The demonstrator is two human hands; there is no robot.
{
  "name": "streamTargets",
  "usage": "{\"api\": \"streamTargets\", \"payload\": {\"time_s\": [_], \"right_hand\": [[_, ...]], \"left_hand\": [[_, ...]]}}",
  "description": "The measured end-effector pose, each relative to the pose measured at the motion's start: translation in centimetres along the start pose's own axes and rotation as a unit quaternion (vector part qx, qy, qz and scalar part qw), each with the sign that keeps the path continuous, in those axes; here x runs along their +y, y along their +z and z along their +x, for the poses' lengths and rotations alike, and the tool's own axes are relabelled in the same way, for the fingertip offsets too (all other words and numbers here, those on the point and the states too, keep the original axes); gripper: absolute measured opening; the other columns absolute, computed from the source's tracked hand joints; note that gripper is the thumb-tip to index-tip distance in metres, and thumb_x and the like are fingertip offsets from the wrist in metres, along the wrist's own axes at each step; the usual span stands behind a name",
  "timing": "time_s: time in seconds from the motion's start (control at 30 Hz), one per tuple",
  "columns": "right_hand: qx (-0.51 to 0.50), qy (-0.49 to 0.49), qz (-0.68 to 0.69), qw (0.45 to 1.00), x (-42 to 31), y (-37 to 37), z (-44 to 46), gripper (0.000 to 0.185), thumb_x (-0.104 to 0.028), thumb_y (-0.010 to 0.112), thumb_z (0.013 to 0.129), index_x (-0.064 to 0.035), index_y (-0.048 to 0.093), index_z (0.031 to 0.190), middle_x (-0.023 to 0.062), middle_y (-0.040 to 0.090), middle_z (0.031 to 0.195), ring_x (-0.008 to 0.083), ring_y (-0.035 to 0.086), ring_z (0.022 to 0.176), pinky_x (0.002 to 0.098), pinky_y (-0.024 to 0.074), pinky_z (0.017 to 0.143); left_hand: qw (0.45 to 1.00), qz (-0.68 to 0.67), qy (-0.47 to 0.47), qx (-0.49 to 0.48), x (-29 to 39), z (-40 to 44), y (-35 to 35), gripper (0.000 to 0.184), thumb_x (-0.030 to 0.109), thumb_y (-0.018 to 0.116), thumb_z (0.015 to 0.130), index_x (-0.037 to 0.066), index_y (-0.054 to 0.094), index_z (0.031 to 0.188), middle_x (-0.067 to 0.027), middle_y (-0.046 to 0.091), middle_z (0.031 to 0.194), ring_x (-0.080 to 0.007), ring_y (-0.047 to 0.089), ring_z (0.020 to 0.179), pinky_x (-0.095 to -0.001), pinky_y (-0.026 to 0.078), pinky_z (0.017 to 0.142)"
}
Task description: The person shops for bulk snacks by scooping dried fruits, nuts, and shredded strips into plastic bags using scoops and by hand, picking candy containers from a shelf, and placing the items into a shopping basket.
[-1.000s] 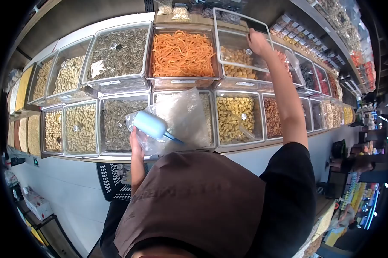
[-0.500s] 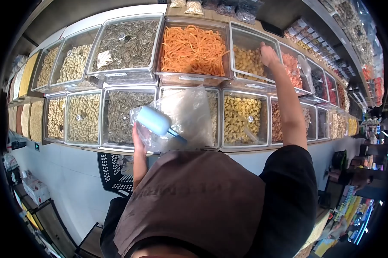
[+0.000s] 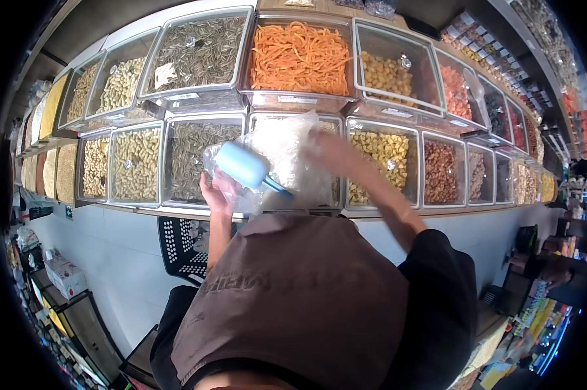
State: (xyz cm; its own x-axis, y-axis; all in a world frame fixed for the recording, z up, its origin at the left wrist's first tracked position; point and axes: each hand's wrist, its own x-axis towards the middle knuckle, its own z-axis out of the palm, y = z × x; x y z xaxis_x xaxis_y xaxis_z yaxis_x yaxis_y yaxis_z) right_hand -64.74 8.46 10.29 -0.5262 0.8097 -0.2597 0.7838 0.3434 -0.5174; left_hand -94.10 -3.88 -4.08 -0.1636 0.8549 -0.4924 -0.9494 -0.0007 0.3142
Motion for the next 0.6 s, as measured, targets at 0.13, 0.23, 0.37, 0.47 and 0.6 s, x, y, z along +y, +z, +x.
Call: {"api": "streamTargets", "payload": {"time_s": [0.13, 0.23, 0.37, 0.47, 0.6], "right_hand": [[-0.131, 0.034, 0.097, 0.986, -3.8, 9.9, -4.2, 0.047, -0.031, 0.068, 0.088, 0.0010, 0.050, 0.116, 0.0228, 0.057, 0.110, 0.0408, 0.058, 0.103, 0.0440, 0.0466, 0.087], [0.038, -0.038, 0.123, 0.991, -2.2, 16.1, -5.2, 0.045, -0.022, 0.067, 0.084, 0.0023, 0.046, 0.116, 0.0252, 0.055, 0.109, 0.0433, 0.057, 0.104, 0.0490, 0.0471, 0.087], [0.097, 0.016, 0.135, 0.986, -0.2, 17.1, -4.8, 0.047, -0.021, 0.069, 0.083, 0.0030, 0.046, 0.117, 0.0250, 0.054, 0.112, 0.0437, 0.056, 0.103, 0.0483, 0.0475, 0.087], [0.031, -0.032, 0.079, 0.996, 1.2, 16.2, -4.3, 0.049, -0.021, 0.068, 0.083, 0.0034, 0.045, 0.119, 0.0235, 0.054, 0.114, 0.0428, 0.057, 0.103, 0.0482, 0.0480, 0.086], [0.066, -0.014, 0.173, 0.983, 0.9, 12.2, -3.9, 0.036, -0.018, 0.068, 0.084, 0.0025, 0.053, 0.110, 0.0218, 0.058, 0.105, 0.0393, 0.059, 0.094, 0.0444, 0.0482, 0.083]], "left_hand": [[0.998, 0.019, -0.002, -0.055, -1.1, -1.1, 1.8, 0.053, 0.050, 0.043, 0.097, 0.005, 0.056, 0.122, -0.0073, 0.065, 0.100, -0.0210, 0.061, 0.094, -0.0405, 0.048, 0.088], [0.990, 0.129, 0.027, -0.054, -2.6, -1.4, 1.0, 0.044, 0.044, 0.045, 0.100, 0.007, 0.055, 0.120, -0.0034, 0.062, 0.099, -0.0160, 0.059, 0.093, -0.0356, 0.047, 0.086], [0.973, 0.220, 0.010, -0.064, -3.8, -2.7, 2.5, 0.047, 0.048, 0.044, 0.100, 0.007, 0.054, 0.121, -0.0026, 0.060, 0.104, -0.0148, 0.057, 0.097, -0.0336, 0.046, 0.086], [0.959, 0.280, 0.034, -0.009, -5.4, -2.7, 3.9, 0.047, 0.048, 0.048, 0.099, 0.006, 0.052, 0.121, -0.0013, 0.056, 0.107, -0.0136, 0.055, 0.095, -0.0299, 0.043, 0.084], [0.904, 0.418, 0.088, 0.015, -6.0, -3.4, 4.3, 0.027, 0.026, 0.064, 0.095, 0.007, 0.059, 0.113, 0.0007, 0.059, 0.100, -0.0074, 0.052, 0.092, -0.0255, 0.043, 0.080]]}}
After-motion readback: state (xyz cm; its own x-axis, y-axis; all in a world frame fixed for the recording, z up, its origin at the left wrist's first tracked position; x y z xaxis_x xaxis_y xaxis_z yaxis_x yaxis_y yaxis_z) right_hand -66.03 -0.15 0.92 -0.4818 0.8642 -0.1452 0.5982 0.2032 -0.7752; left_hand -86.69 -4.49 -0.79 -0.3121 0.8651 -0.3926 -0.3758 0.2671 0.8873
